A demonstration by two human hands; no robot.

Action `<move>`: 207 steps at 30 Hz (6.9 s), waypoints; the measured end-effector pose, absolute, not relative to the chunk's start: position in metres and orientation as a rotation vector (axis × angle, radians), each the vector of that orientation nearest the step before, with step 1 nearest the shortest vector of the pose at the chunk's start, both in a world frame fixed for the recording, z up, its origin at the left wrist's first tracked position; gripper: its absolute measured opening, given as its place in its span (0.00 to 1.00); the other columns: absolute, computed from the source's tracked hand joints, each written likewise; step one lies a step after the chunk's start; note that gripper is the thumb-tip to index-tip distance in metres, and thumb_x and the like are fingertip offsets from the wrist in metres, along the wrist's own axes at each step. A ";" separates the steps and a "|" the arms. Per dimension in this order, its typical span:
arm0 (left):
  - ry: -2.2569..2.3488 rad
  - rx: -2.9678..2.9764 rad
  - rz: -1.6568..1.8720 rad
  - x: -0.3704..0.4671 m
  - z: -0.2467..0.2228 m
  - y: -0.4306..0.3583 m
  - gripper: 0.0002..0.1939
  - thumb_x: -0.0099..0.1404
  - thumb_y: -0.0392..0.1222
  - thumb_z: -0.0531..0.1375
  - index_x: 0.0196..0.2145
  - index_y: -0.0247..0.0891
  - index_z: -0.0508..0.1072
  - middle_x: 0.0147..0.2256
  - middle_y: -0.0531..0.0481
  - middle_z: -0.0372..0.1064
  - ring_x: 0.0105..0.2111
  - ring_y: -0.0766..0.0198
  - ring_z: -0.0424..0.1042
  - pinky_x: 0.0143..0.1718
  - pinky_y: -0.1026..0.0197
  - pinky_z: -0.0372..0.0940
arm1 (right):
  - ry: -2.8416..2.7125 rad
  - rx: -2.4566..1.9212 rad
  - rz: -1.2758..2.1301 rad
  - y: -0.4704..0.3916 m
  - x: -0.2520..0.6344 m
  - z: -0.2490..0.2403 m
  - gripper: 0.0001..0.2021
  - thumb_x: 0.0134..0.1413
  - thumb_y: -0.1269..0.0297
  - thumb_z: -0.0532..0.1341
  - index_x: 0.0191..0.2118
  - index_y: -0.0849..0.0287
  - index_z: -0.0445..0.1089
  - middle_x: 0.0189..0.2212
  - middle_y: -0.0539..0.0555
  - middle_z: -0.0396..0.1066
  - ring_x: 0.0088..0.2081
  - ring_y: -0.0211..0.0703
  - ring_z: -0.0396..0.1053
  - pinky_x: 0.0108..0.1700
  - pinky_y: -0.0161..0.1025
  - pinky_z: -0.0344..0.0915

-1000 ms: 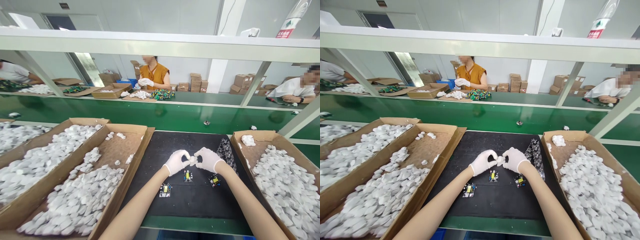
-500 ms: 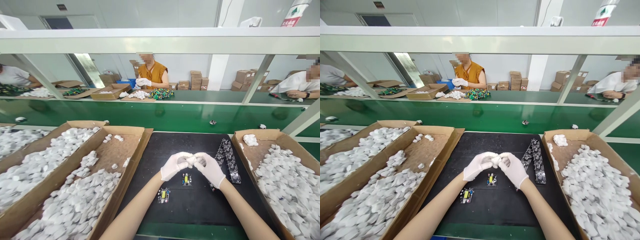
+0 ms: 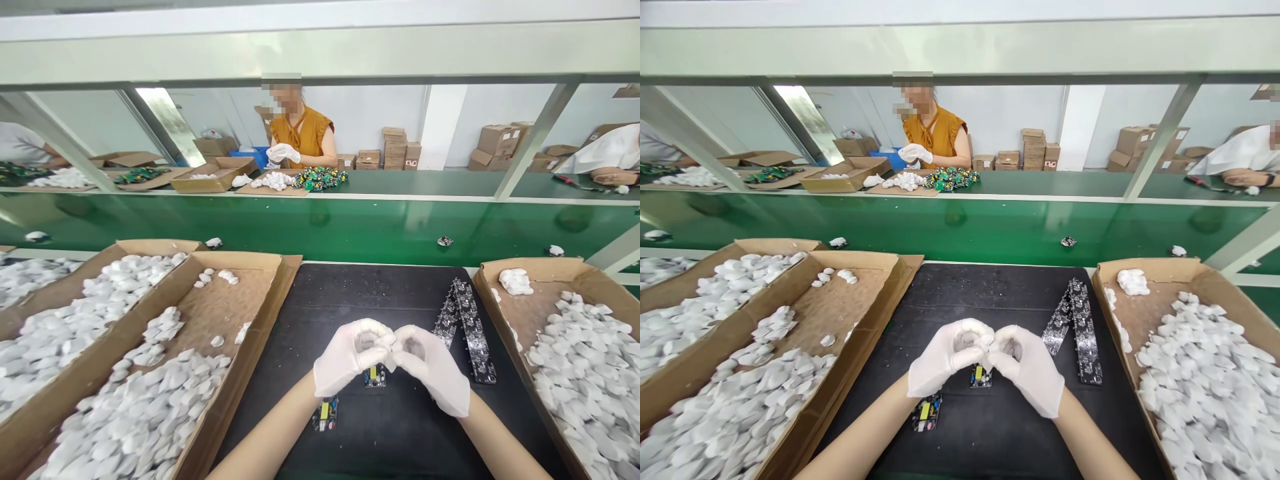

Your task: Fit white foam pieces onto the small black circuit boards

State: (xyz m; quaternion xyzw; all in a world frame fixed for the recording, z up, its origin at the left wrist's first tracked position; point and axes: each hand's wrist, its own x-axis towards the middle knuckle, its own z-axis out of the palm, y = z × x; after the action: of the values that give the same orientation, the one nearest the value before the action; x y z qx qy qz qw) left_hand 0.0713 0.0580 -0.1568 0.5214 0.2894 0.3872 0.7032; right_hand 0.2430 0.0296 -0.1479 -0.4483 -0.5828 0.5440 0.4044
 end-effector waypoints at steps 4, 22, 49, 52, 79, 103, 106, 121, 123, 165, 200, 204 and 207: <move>0.617 1.070 0.913 0.075 -0.153 0.055 0.14 0.52 0.43 0.67 0.32 0.32 0.69 0.27 0.49 0.72 0.27 0.62 0.74 0.33 0.59 0.68 | -1.273 -0.973 1.517 0.028 0.241 -0.144 0.09 0.49 0.59 0.63 0.30 0.59 0.65 0.24 0.49 0.66 0.30 0.41 0.63 0.36 0.40 0.59; 0.683 0.981 0.862 0.075 -0.160 0.057 0.18 0.53 0.49 0.65 0.35 0.32 0.68 0.22 0.51 0.70 0.22 0.66 0.69 0.27 0.64 0.63 | -0.735 -0.818 1.850 0.030 0.231 -0.145 0.08 0.49 0.60 0.64 0.29 0.60 0.70 0.23 0.51 0.65 0.28 0.40 0.62 0.35 0.40 0.57; 0.722 0.961 0.934 0.080 -0.152 0.055 0.11 0.52 0.37 0.66 0.29 0.34 0.66 0.25 0.55 0.65 0.27 0.70 0.66 0.31 0.65 0.60 | -1.247 -1.289 1.388 0.024 0.231 -0.139 0.13 0.49 0.53 0.61 0.30 0.59 0.68 0.25 0.51 0.67 0.29 0.40 0.63 0.34 0.38 0.61; 0.679 0.988 0.924 0.079 -0.153 0.055 0.11 0.54 0.38 0.65 0.30 0.34 0.65 0.23 0.53 0.68 0.26 0.68 0.67 0.32 0.64 0.60 | -1.210 -1.246 1.423 0.024 0.233 -0.137 0.14 0.48 0.52 0.62 0.28 0.59 0.69 0.24 0.50 0.68 0.24 0.35 0.59 0.27 0.35 0.56; 0.564 0.932 0.937 0.078 -0.145 0.052 0.16 0.51 0.42 0.67 0.28 0.36 0.61 0.21 0.54 0.67 0.23 0.68 0.66 0.28 0.65 0.59 | -1.311 -1.175 1.441 0.023 0.236 -0.132 0.10 0.47 0.57 0.65 0.25 0.60 0.72 0.24 0.53 0.72 0.31 0.43 0.68 0.37 0.40 0.62; 0.799 0.855 1.090 0.086 -0.158 0.056 0.16 0.46 0.39 0.70 0.26 0.35 0.65 0.24 0.56 0.64 0.28 0.68 0.67 0.33 0.63 0.62 | -1.655 -1.601 0.900 0.028 0.236 -0.151 0.09 0.48 0.56 0.62 0.34 0.55 0.69 0.14 0.42 0.52 0.19 0.36 0.54 0.25 0.35 0.52; 0.823 0.856 1.055 0.088 -0.157 0.054 0.17 0.45 0.40 0.70 0.25 0.35 0.65 0.25 0.55 0.64 0.28 0.68 0.67 0.32 0.64 0.62 | -1.646 -1.582 0.868 0.028 0.234 -0.151 0.08 0.48 0.57 0.62 0.31 0.55 0.68 0.14 0.42 0.50 0.18 0.36 0.52 0.26 0.36 0.53; 0.728 0.665 0.832 0.082 -0.148 0.053 0.18 0.47 0.42 0.69 0.30 0.34 0.65 0.19 0.56 0.65 0.20 0.71 0.67 0.25 0.68 0.63 | -1.511 -1.425 1.104 0.027 0.239 -0.134 0.05 0.46 0.61 0.59 0.27 0.56 0.66 0.14 0.43 0.52 0.19 0.35 0.50 0.25 0.37 0.53; 0.752 0.678 0.840 0.082 -0.145 0.053 0.19 0.46 0.42 0.69 0.30 0.34 0.64 0.19 0.56 0.65 0.21 0.71 0.68 0.27 0.67 0.64 | -1.491 -1.440 1.087 0.028 0.240 -0.135 0.07 0.47 0.60 0.59 0.29 0.57 0.68 0.16 0.44 0.53 0.20 0.35 0.51 0.25 0.36 0.53; 0.756 0.909 0.925 0.081 -0.150 0.050 0.18 0.50 0.46 0.68 0.37 0.34 0.73 0.28 0.48 0.74 0.27 0.66 0.73 0.30 0.64 0.67 | -1.477 -1.435 1.193 0.031 0.244 -0.144 0.14 0.52 0.53 0.57 0.30 0.59 0.69 0.24 0.50 0.68 0.25 0.38 0.62 0.31 0.36 0.62; 0.848 1.054 1.116 0.085 -0.152 0.040 0.13 0.52 0.42 0.67 0.33 0.34 0.72 0.28 0.47 0.74 0.28 0.64 0.73 0.32 0.63 0.68 | -1.265 -1.295 1.341 0.029 0.240 -0.133 0.13 0.47 0.54 0.61 0.26 0.61 0.70 0.23 0.51 0.69 0.18 0.31 0.52 0.20 0.34 0.48; 0.811 0.861 1.068 0.086 -0.145 0.041 0.15 0.50 0.44 0.68 0.32 0.34 0.70 0.29 0.48 0.74 0.30 0.61 0.75 0.31 0.63 0.68 | -1.077 -1.199 1.412 0.029 0.240 -0.138 0.17 0.43 0.51 0.65 0.29 0.62 0.72 0.16 0.47 0.61 0.16 0.28 0.43 0.18 0.33 0.40; 0.843 0.704 1.029 0.087 -0.140 0.042 0.16 0.48 0.43 0.69 0.31 0.34 0.69 0.27 0.49 0.75 0.31 0.61 0.75 0.30 0.65 0.68 | -0.981 -1.161 1.488 0.029 0.239 -0.144 0.20 0.41 0.48 0.66 0.31 0.64 0.73 0.11 0.42 0.51 0.15 0.28 0.42 0.18 0.33 0.39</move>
State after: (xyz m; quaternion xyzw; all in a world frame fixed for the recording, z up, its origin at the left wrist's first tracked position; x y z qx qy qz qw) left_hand 0.0865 0.0421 -0.1401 0.3197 0.3830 0.4672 0.7299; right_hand 0.2391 0.0293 -0.1437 -0.4771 -0.4032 0.6114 0.4858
